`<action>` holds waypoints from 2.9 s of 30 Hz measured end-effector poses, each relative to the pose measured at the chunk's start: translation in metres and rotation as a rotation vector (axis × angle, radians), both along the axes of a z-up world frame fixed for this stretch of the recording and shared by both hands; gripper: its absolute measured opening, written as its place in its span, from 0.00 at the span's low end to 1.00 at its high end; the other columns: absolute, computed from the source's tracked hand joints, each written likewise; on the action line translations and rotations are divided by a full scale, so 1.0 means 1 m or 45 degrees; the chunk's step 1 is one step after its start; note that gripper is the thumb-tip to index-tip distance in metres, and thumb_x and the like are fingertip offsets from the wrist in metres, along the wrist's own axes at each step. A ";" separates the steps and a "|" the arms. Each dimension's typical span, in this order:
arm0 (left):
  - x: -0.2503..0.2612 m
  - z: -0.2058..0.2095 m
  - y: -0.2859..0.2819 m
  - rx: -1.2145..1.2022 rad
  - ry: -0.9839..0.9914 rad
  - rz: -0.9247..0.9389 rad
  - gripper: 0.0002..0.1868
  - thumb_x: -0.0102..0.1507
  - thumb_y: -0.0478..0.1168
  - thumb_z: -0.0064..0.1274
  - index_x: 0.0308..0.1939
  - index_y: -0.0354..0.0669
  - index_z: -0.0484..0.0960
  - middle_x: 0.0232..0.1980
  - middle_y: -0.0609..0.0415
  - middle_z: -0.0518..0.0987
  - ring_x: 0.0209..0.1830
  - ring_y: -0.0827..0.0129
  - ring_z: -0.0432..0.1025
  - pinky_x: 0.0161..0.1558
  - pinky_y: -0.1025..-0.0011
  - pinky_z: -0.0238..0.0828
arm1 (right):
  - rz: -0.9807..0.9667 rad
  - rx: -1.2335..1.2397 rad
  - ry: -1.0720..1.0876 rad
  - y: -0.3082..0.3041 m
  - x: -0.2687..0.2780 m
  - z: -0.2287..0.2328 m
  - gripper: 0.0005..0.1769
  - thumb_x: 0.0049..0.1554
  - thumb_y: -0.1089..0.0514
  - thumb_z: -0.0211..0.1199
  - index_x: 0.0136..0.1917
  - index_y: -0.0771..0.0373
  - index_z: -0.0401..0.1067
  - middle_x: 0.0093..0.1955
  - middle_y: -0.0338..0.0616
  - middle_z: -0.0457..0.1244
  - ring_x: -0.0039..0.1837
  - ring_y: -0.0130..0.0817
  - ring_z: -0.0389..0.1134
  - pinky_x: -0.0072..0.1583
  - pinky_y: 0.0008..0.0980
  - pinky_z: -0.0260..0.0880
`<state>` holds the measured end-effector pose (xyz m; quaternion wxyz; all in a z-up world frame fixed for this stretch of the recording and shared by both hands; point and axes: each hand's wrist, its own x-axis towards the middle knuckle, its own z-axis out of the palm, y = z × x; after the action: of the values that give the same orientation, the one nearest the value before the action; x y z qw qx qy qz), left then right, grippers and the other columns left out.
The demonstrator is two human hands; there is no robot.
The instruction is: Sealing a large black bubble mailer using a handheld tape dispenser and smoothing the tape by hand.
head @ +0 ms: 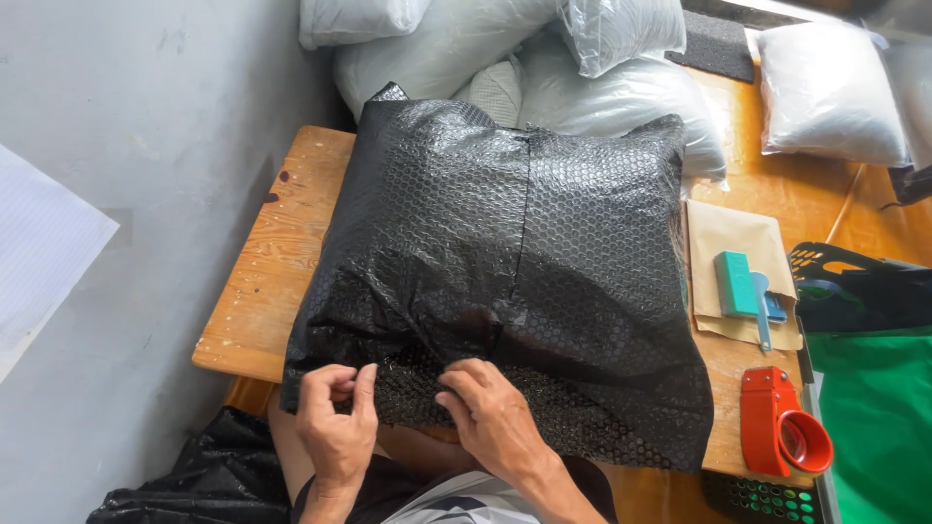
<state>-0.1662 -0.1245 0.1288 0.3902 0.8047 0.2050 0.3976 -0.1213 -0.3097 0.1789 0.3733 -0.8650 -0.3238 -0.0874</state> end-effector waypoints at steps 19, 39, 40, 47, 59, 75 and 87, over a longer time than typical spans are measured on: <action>0.038 -0.021 0.101 -0.235 0.522 -0.187 0.20 0.54 0.42 0.70 0.33 0.38 0.72 0.27 0.53 0.76 0.23 0.64 0.69 0.31 0.66 0.69 | 0.084 0.193 0.652 0.058 0.050 -0.050 0.19 0.59 0.58 0.60 0.62 0.67 0.74 0.59 0.48 0.72 0.51 0.38 0.75 0.53 0.31 0.74; 0.027 0.051 -0.046 0.191 -0.062 -0.959 0.09 0.56 0.31 0.62 0.38 0.42 0.79 0.48 0.53 0.81 0.45 0.65 0.75 0.49 0.71 0.73 | -0.394 -0.455 0.290 -0.078 0.029 -0.092 0.29 0.56 0.48 0.64 0.68 0.61 0.69 0.66 0.48 0.66 0.63 0.50 0.66 0.65 0.46 0.60; 0.035 0.048 -0.056 0.186 -0.060 -0.971 0.09 0.56 0.31 0.62 0.38 0.42 0.79 0.48 0.53 0.81 0.45 0.65 0.75 0.49 0.71 0.73 | -0.405 -0.458 0.296 -0.080 0.025 -0.087 0.29 0.56 0.48 0.64 0.68 0.61 0.69 0.66 0.48 0.66 0.63 0.50 0.66 0.65 0.46 0.60; 0.082 0.026 -0.104 -0.070 0.421 -1.591 0.18 0.67 0.42 0.45 0.59 0.39 0.77 0.53 0.46 0.84 0.45 0.53 0.80 0.46 0.63 0.76 | -0.729 -0.066 0.249 -0.101 -0.016 -0.037 0.11 0.50 0.59 0.68 0.48 0.64 0.76 0.44 0.48 0.70 0.41 0.44 0.72 0.44 0.37 0.73; 0.083 0.026 -0.170 -0.006 0.390 -1.753 0.11 0.67 0.38 0.47 0.49 0.36 0.80 0.43 0.47 0.85 0.32 0.55 0.79 0.34 0.65 0.74 | -1.024 0.235 0.549 -0.168 -0.005 -0.113 0.17 0.53 0.62 0.60 0.57 0.64 0.71 0.51 0.48 0.70 0.46 0.42 0.71 0.50 0.36 0.71; 0.099 0.012 -0.209 0.078 0.726 -1.939 0.27 0.68 0.49 0.38 0.67 0.39 0.70 0.66 0.44 0.76 0.59 0.46 0.73 0.60 0.58 0.67 | -1.358 0.807 0.327 -0.160 -0.068 -0.088 0.19 0.52 0.66 0.70 0.55 0.65 0.68 0.41 0.41 0.68 0.36 0.23 0.65 0.39 0.19 0.66; 0.108 0.014 -0.212 0.025 1.089 -2.001 0.51 0.57 0.74 0.37 0.74 0.44 0.62 0.75 0.40 0.64 0.71 0.41 0.62 0.69 0.46 0.55 | -1.210 0.346 0.303 -0.123 -0.040 -0.130 0.11 0.49 0.64 0.62 0.47 0.65 0.69 0.31 0.45 0.66 0.30 0.36 0.67 0.37 0.36 0.71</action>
<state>-0.0581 -0.3369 0.1428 0.4332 0.7956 -0.2811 -0.3168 -0.1617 -0.4330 0.0494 0.4357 -0.8643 0.1646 -0.1899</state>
